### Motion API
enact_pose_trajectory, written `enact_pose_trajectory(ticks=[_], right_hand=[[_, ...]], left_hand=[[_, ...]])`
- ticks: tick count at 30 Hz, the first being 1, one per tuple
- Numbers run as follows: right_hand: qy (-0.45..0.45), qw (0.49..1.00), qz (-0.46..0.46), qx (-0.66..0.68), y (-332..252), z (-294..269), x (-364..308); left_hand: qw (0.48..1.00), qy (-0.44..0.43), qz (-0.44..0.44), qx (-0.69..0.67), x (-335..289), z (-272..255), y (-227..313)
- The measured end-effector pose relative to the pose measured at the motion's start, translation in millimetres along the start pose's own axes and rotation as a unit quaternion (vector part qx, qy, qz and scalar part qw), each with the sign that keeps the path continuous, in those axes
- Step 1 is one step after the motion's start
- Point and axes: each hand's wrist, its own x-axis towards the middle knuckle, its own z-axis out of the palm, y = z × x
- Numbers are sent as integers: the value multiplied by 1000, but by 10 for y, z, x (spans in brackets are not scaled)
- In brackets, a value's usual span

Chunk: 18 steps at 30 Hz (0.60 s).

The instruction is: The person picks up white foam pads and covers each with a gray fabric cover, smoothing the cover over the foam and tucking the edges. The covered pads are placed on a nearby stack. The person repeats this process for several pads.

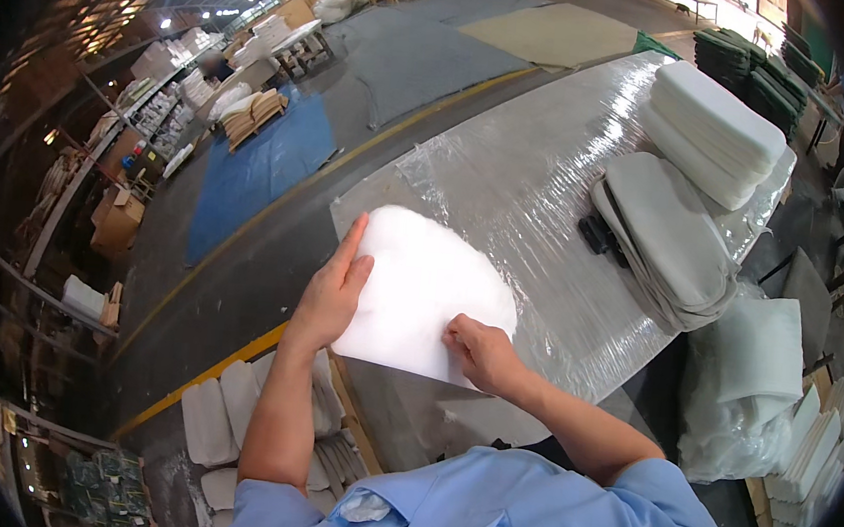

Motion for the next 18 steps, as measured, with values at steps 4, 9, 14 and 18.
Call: enact_pose_trajectory(ticks=[4, 9, 14, 18], right_hand=[[33, 998, -28, 41, -374, -163, 305], [1, 994, -77, 75, -928, -155, 619], [8, 981, -184, 65, -768, 26, 569], [-17, 978, -205, 39, -676, 53, 456]], left_hand=[[1000, 0, 13, -25, -20, -14, -45], [999, -8, 13, -30, -7, -2, -30], [999, -6, -5, -36, -42, 3, 48], [998, -6, 9, -68, -114, 37, 2]])
